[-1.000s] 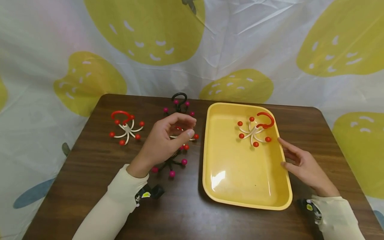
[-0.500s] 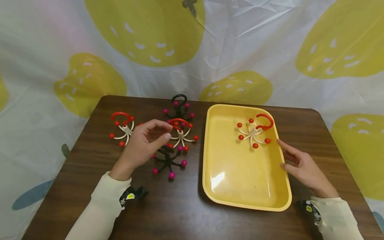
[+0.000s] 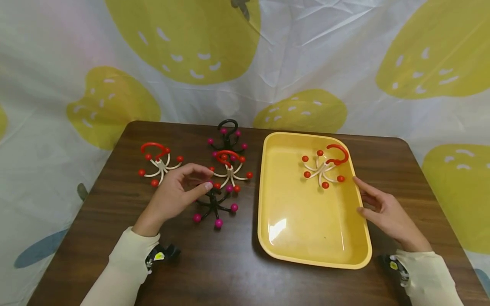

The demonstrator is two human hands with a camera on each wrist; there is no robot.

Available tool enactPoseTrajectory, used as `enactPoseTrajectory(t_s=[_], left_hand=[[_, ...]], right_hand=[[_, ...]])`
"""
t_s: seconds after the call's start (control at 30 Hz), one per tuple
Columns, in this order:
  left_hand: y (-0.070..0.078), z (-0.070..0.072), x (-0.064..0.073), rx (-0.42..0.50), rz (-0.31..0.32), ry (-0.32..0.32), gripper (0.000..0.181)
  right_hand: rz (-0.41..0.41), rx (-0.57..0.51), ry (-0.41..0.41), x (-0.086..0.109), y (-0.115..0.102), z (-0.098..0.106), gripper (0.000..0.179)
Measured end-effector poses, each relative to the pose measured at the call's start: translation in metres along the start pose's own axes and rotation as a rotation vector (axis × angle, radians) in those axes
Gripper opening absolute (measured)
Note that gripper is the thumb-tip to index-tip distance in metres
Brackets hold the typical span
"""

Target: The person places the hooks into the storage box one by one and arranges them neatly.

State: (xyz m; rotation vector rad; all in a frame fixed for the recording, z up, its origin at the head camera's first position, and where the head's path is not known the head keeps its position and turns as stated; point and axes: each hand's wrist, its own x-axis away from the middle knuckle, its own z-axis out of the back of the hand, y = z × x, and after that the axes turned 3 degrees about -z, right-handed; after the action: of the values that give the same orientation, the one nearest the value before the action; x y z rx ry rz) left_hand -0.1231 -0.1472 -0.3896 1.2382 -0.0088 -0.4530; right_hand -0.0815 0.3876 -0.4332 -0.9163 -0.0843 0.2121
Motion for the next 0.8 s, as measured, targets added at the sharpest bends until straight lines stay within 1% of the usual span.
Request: enactPoseTrajectory(t_s=[0.13, 0.37, 0.6, 0.8], left_hand=[[-0.005, 0.001, 0.002, 0.004, 0.007, 0.01, 0.023], [-0.012, 0.004, 0.008, -0.016, 0.032, 0.021, 0.021], [-0.014, 0.007, 0.012, -0.016, 0.073, -0.013, 0.022], [-0.016, 0.008, 0.012, 0.005, 0.064, -0.024, 0.018]], right_hand=[[0.0, -0.001, 0.004, 0.001, 0.001, -0.001, 0.076], [0.004, -0.02, 0.01, 0.001, 0.001, -0.001, 0.075], [0.015, -0.031, 0.011, 0.003, 0.002, -0.001, 0.075], [0.015, -0.021, 0.015, 0.002, 0.001, 0.0, 0.075]])
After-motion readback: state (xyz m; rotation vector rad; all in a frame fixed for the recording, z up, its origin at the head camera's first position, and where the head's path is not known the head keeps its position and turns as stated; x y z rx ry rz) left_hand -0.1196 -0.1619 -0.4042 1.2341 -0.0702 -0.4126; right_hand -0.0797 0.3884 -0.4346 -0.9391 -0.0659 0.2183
